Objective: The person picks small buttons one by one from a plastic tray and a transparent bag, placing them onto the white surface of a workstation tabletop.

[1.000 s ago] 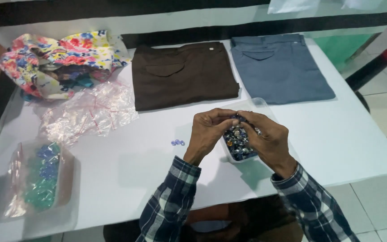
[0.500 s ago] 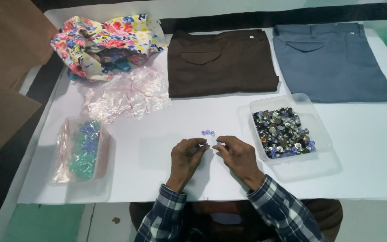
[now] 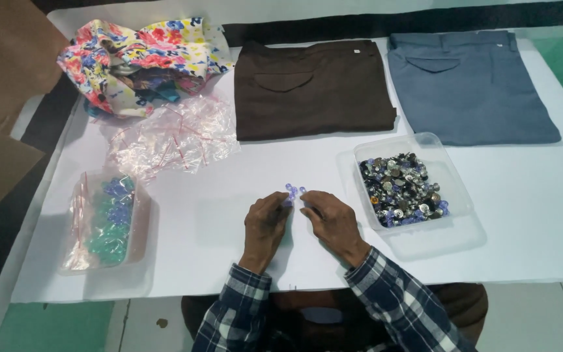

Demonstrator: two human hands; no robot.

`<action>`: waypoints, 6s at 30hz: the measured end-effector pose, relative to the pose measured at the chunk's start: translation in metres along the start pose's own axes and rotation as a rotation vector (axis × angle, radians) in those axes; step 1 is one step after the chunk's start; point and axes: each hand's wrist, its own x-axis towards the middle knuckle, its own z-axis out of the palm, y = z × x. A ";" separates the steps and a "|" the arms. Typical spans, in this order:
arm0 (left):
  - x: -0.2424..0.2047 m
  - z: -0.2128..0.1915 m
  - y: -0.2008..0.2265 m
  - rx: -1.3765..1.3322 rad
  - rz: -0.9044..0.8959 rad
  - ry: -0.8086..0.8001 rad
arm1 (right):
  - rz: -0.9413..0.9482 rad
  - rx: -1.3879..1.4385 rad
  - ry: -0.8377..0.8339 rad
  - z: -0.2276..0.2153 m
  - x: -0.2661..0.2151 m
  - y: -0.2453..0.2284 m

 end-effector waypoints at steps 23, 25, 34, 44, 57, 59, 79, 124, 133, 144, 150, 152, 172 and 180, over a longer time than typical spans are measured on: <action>0.075 0.113 0.113 -0.080 0.507 -0.187 | 0.312 -0.686 -0.374 -0.166 0.052 0.100; 0.091 0.137 0.115 0.039 0.475 -0.319 | 0.331 -0.809 -0.419 -0.156 0.057 0.113; 0.109 0.175 0.109 0.584 0.562 -0.437 | 0.299 -0.827 -0.502 -0.149 0.057 0.129; 0.104 0.154 0.117 0.449 0.457 -0.503 | 0.403 -0.777 -0.643 -0.173 0.066 0.109; 0.103 0.144 0.126 0.407 0.404 -0.559 | 0.387 -0.754 -0.728 -0.173 0.064 0.098; 0.103 0.137 0.131 0.385 0.398 -0.569 | 0.353 -0.739 -0.678 -0.158 0.058 0.118; 0.113 0.108 0.150 -0.421 0.013 -0.511 | 0.375 -0.155 -0.330 -0.195 0.062 0.087; 0.125 0.123 0.131 -0.226 0.140 -0.552 | 0.301 -0.753 -0.626 -0.160 0.049 0.135; 0.120 0.132 0.122 0.039 0.339 -0.289 | 0.180 -0.608 -0.444 -0.146 0.068 0.126; 0.114 0.125 0.125 0.206 0.421 -0.335 | 0.107 -0.805 -0.557 -0.149 0.064 0.140; 0.113 0.138 0.115 0.371 0.431 -0.453 | 0.146 -0.774 -0.534 -0.169 0.068 0.119; 0.114 0.130 0.124 0.410 0.438 -0.467 | 0.152 -0.752 -0.510 -0.179 0.069 0.110; 0.117 0.121 0.136 0.452 0.440 -0.530 | 0.171 -0.523 -0.577 -0.194 0.078 0.098; 0.114 0.126 0.129 0.381 0.361 -0.514 | 0.187 -0.644 -0.796 -0.181 0.066 0.082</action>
